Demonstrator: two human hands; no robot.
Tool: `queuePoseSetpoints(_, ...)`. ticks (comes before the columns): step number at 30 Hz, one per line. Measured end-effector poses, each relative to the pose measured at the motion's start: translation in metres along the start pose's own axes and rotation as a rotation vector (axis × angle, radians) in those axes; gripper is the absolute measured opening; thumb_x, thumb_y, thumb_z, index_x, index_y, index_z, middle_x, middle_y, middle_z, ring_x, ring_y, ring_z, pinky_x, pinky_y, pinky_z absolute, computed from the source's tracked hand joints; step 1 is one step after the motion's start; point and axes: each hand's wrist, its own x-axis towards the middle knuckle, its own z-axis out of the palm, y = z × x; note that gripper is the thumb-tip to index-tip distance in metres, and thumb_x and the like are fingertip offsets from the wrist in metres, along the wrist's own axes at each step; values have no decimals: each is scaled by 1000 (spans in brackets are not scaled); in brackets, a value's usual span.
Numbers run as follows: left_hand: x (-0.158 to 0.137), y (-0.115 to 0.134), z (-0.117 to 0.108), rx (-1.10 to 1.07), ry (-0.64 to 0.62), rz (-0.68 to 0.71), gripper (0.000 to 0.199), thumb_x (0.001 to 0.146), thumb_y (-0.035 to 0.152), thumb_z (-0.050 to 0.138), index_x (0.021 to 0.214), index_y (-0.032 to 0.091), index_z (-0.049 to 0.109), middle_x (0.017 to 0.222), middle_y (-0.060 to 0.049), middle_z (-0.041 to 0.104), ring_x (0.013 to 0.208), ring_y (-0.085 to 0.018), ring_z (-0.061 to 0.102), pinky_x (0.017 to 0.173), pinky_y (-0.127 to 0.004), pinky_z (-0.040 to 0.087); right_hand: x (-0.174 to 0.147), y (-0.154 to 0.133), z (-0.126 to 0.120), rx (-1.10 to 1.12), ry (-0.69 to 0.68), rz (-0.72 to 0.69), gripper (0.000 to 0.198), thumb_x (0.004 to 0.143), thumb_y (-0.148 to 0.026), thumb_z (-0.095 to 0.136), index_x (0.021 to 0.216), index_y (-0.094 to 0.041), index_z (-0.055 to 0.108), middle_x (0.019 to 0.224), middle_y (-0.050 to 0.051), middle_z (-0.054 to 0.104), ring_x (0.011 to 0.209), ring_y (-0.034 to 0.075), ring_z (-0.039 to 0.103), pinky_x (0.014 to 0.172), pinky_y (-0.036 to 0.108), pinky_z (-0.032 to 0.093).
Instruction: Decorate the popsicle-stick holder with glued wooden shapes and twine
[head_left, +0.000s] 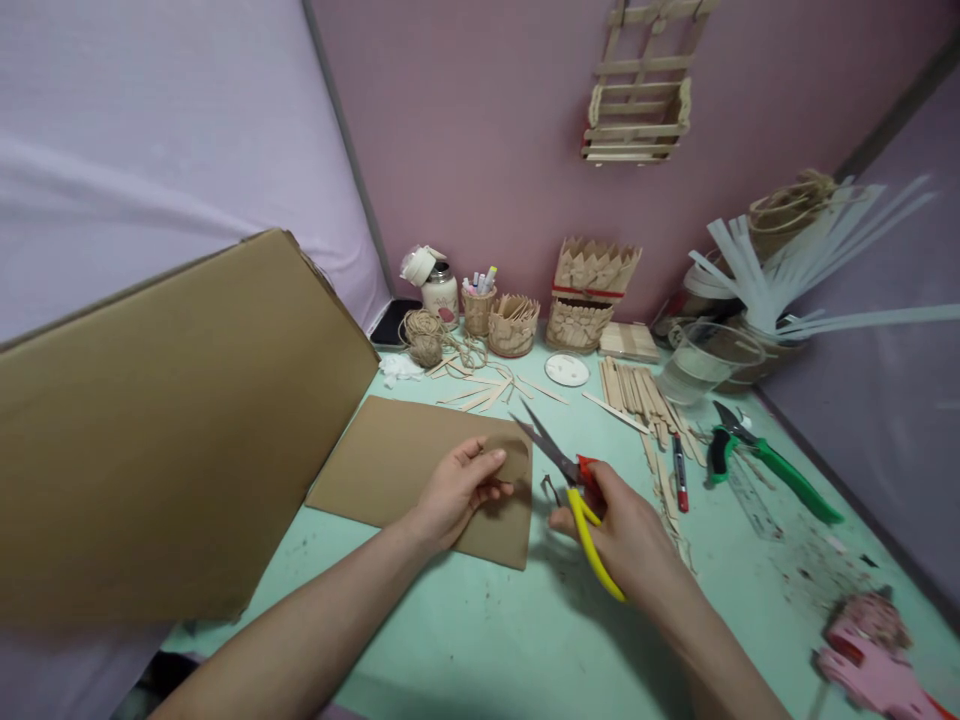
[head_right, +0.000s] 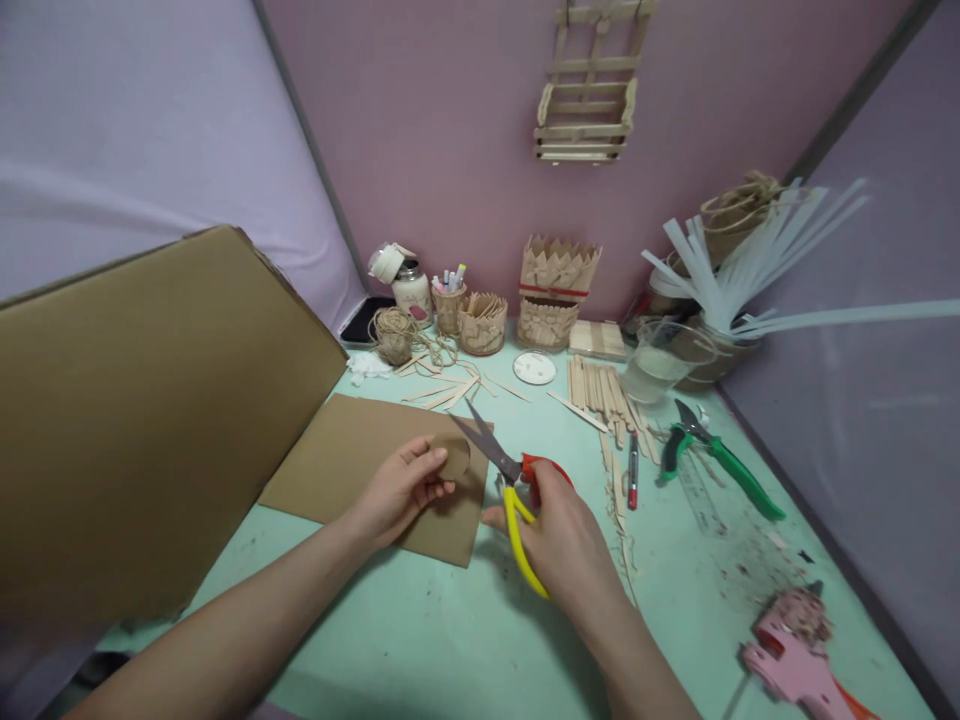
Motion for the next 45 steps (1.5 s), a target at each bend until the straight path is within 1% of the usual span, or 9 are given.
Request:
queuePoseSetpoints(3,1,1,-1,19,37,17,45,62,35,82,93,16,55,75,0,66,52,-6,59,51,-16,45,0,-2,1,-42,-27,-23,32,71,-46,62,93,-23,53,78,1,62,63,18,55,57,27,39)
queuePoseSetpoints(6,5,4,-4,78,102,60,51,64,35,80,103,18,52,67,4,62,53,-8,60,51,-17,44,2,4,-1,-160,16,40,33,80,-50,54,97,-21,54,83,5,64,69,21,59,59,28,39)
queuePoseSetpoints(9,10,7,-10,212,138,115,54,68,34,77,113,18,50,68,4,61,62,-11,63,59,-20,47,7,14,-4,-397,91,75,32,85,-45,50,98,-16,57,92,12,63,82,26,61,63,31,40)
queuePoseSetpoints(13,19,3,-19,468,75,173,50,75,27,68,121,15,51,80,-2,66,72,-13,65,72,-26,49,13,27,-4,-585,112,80,28,84,-34,51,99,-12,60,97,17,61,91,29,60,70,33,42)
queuePoseSetpoints(17,26,-3,-25,896,71,253,54,80,23,59,132,16,48,72,0,62,70,-15,64,74,-29,47,17,32,0,-579,126,83,32,84,-34,52,101,-9,60,97,19,59,92,30,59,75,36,44)
queuePoseSetpoints(20,22,-1,-22,1078,10,300,55,82,22,54,137,20,44,82,0,61,68,-12,61,73,-27,45,18,32,2,-560,143,81,34,82,-34,54,103,-7,59,97,19,58,92,31,58,78,37,43)
queuePoseSetpoints(29,-13,31,-17,1365,-227,45,50,84,31,48,133,23,51,84,-2,67,70,-15,60,62,-25,42,18,29,6,-491,135,59,37,75,-29,57,105,-7,58,103,20,55,95,31,54,76,37,43)
queuePoseSetpoints(36,-18,35,-17,1523,-338,42,47,84,35,51,128,22,55,98,-6,69,84,-19,62,68,-26,43,17,35,14,-546,197,-48,36,77,-29,53,104,-6,60,94,19,56,93,32,52,79,40,43)
queuePoseSetpoints(45,-24,34,-13,1618,-402,100,44,84,26,52,128,22,54,97,-5,68,81,-18,61,65,-25,41,16,42,19,-533,260,-97,38,78,-32,55,106,-7,60,95,17,53,93,31,50,82,42,42)
